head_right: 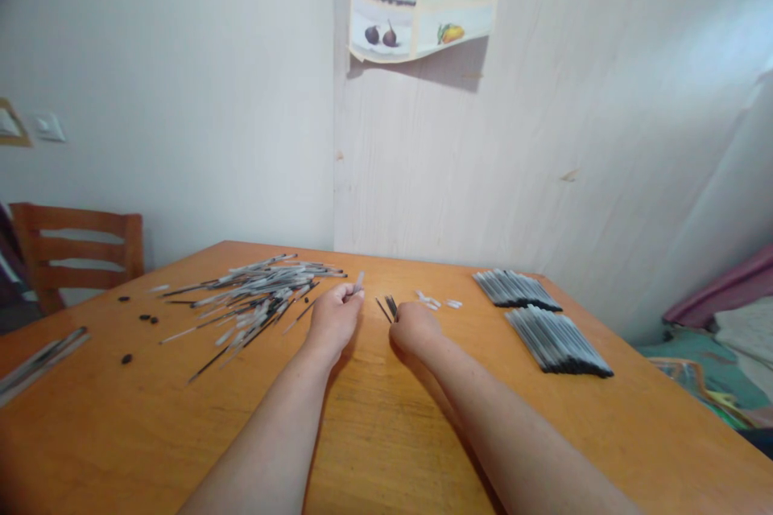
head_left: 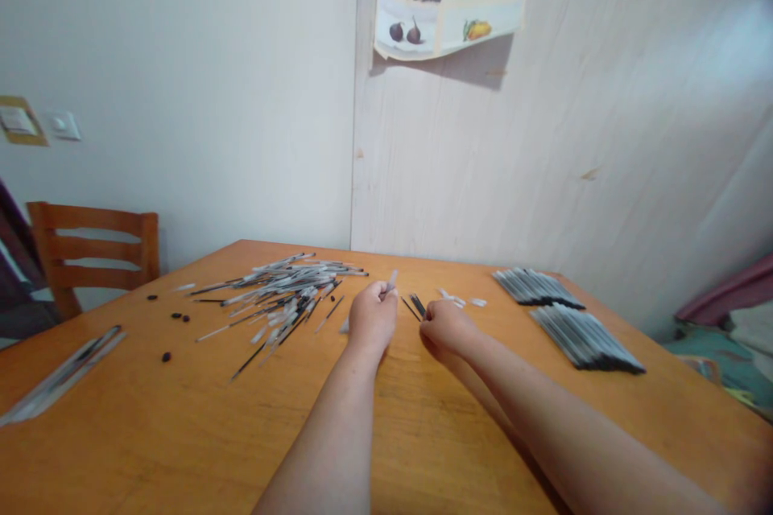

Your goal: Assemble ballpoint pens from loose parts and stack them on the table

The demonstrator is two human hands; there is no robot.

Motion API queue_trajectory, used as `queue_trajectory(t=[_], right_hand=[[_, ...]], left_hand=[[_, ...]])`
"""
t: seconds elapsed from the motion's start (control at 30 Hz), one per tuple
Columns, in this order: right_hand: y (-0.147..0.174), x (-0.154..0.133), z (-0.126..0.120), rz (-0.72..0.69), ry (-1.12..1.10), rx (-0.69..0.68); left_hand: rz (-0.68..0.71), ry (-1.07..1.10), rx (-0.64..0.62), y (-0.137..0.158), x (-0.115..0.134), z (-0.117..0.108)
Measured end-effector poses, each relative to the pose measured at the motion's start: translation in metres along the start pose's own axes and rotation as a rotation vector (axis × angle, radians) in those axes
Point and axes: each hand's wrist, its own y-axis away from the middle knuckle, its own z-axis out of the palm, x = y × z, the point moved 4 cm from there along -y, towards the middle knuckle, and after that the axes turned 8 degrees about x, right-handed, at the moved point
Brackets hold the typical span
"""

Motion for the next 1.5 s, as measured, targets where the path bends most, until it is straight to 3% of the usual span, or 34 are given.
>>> queue_trajectory(t=[0.23,0.47,0.63,0.77,0.9,1.17,1.27,1.37,1.5], right_hand=[[0.001,-0.004,-0.001,0.05,0.044,-0.055],[-0.001,-0.001,-0.002,-0.007,-0.005,0.018],[0.006,-0.005,-0.013,-0.123,-0.215,0.066],[0.019,-0.01,-0.018,-0.151,-0.487,-0.007],[0.03,-0.014,-0.025,-0.16,-0.779,-0.002],[0.028,-0.002,-0.048,-0.019,-1.29,0.305],[0.022,0.019,-0.062,0.052,-1.214,0.525],[0.019,0.039,-0.081,0.089,-1.159,0.696],[0.019,0.048,-0.101,0.058,-1.166,0.754]], left_hand=[[-0.081,0.063,-0.005,0.005,0.004,0.002],[-0.442,0.314,-0.111,0.015,-0.005,0.009],[-0.583,0.419,-0.173,0.019,-0.003,0.013],[-0.652,0.637,-0.255,0.023,0.006,0.016],[-0.653,0.77,-0.224,0.023,0.012,0.015],[-0.617,0.828,-0.328,0.024,0.016,0.018],[-0.526,0.691,-0.346,0.026,0.015,0.019],[-0.36,0.478,-0.286,0.026,0.015,0.019],[-0.075,0.168,-0.193,0.021,0.016,0.018]])
